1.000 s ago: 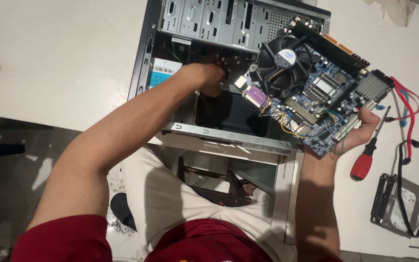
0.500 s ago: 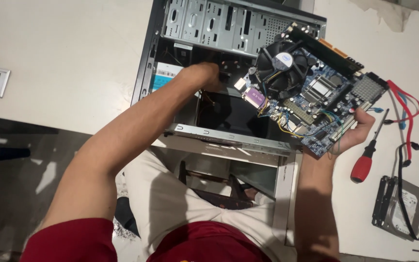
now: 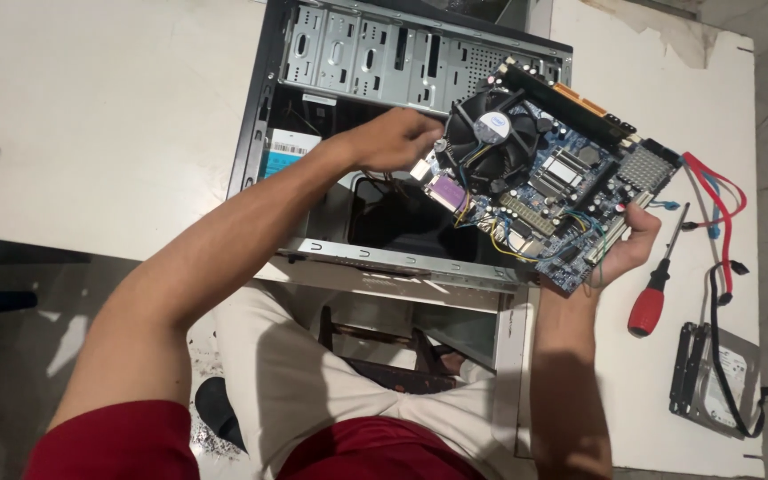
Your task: Disconnecting internal cables and removing the motherboard from a desktop computer chassis.
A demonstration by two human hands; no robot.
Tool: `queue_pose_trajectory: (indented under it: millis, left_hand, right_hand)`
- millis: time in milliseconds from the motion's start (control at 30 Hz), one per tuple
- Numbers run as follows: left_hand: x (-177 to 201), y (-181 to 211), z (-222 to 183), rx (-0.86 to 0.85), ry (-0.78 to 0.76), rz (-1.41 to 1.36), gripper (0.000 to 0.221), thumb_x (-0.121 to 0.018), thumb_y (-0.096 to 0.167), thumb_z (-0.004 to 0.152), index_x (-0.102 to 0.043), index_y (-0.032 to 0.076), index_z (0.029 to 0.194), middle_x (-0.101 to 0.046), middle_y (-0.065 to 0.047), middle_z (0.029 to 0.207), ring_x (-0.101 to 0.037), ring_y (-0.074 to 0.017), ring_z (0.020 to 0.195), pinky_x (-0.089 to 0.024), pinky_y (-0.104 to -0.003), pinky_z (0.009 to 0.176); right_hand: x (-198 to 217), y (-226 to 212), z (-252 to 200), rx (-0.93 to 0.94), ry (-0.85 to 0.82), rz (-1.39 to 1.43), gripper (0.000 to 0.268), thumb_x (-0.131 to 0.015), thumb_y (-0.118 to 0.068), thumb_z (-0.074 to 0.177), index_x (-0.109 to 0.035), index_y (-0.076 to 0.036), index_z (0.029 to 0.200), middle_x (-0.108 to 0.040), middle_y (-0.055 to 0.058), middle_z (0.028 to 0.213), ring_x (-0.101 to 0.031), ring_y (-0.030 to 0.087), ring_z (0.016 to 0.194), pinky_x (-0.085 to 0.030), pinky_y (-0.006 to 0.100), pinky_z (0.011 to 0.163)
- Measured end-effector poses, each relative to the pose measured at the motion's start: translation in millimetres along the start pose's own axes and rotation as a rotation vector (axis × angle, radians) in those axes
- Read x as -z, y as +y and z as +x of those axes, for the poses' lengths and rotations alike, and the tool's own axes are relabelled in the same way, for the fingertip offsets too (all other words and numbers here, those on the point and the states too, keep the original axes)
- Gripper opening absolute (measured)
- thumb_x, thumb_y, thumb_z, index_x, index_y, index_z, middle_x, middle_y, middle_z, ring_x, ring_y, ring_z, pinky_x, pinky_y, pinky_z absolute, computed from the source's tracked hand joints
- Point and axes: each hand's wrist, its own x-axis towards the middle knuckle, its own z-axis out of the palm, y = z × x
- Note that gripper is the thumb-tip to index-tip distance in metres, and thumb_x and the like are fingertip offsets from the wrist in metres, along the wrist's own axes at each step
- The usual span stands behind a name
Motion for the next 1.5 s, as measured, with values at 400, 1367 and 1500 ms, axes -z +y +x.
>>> queue_pose_trajectory:
  millis: [400, 1367, 1500]
  left_hand:
    - [-3.1, 51.5, -26.1, -0.036, -0.009, -1.037, 0.102, -0.043, 0.079, 0.095, -0.023, 0.006, 0.163, -0.028, -0.035, 0.161, -0.031, -0.0516, 0.148, -0.03, -0.068, 0.118]
    - [52.1, 82.6, -66.2, 0.378, 0.473, -0.809, 0.061, -0.032, 0.056, 0.087, -0.06, 0.009, 0.114, -0.072, -0.011, 0.109, -0.069, -0.0221, 0.09, -0.051, -0.038, 0.077]
    - [49.2, 80.2, -69.9, 0.352, 0.491, -0.794, 0.066, -0.031, 0.058, 0.086, -0.06, 0.011, 0.122, -0.072, -0.012, 0.117, -0.07, -0.0261, 0.104, -0.049, -0.045, 0.089]
  right_hand:
    - [45.6, 4.5, 26.9, -0.036, 0.225, -0.046, 0.071, -0.065, -0.029, 0.07, -0.062, -0.005, 0.137, -0.07, 0.017, 0.129, -0.072, 0.03, 0.11, -0.055, 0.046, 0.11]
    - [-38.9, 42.4, 65.9, 0.156, -0.324, -0.989, 0.059, -0.053, -0.057, 0.092, -0.062, -0.004, 0.118, -0.06, 0.016, 0.128, -0.048, 0.036, 0.132, -0.023, 0.058, 0.119]
    - [-45.8, 36.1, 56.8, -0.002, -0.5, -0.602, 0.035, -0.044, -0.037, 0.104, -0.059, -0.009, 0.118, -0.059, 0.006, 0.112, -0.052, 0.016, 0.103, -0.042, 0.036, 0.099]
